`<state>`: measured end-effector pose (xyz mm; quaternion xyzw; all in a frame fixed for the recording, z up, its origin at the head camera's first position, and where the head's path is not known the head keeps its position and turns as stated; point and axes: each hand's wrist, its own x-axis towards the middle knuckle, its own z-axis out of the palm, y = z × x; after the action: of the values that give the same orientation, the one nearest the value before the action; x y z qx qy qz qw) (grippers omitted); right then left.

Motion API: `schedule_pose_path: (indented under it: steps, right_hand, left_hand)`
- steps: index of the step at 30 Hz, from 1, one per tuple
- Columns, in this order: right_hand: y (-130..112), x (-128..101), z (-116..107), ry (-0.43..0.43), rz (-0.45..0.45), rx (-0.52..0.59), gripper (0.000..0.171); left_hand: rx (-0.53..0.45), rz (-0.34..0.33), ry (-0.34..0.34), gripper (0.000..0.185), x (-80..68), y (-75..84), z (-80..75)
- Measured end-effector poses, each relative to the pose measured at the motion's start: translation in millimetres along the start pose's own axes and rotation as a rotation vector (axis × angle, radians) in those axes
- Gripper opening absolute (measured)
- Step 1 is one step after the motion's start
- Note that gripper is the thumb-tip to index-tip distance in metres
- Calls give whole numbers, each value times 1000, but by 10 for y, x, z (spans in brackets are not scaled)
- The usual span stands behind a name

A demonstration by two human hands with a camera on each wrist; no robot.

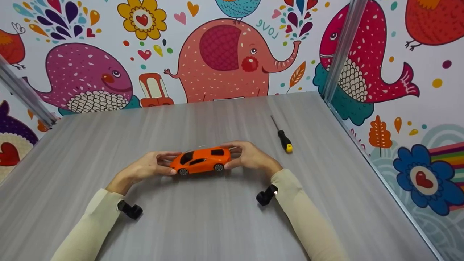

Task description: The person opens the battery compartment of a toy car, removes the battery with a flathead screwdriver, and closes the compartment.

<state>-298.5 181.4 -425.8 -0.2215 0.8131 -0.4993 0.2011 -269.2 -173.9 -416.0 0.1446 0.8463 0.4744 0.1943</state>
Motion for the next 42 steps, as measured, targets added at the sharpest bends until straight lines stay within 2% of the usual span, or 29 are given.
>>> schedule_pose_path:
  steps: [9, 19, 24, 30, 34, 42]
  right_hand:
    - [-10, 6, -6, 49, 5, 101, 65]
    - [-2, 7, 34, 64, -26, 177, 58]
    - [-9, 34, 98, 122, -41, 187, 55]
    - [-60, 60, 203, 188, 0, 168, 69]
    - [-85, 74, 250, 232, -7, 188, 68]
    - [-82, 102, 297, 328, -10, 288, 54]
  left_hand:
    - [-15, 33, -32, 70, -20, 5, -31]
    - [-145, 39, -44, 65, -27, 1, -7]
    - [-129, 66, -36, 61, -38, 5, -19]
    - [-189, 83, -59, 60, -42, -31, -34]
    - [-214, 72, -44, 59, -46, -24, -27]
    - [-291, 43, 15, 52, -37, 16, -4]
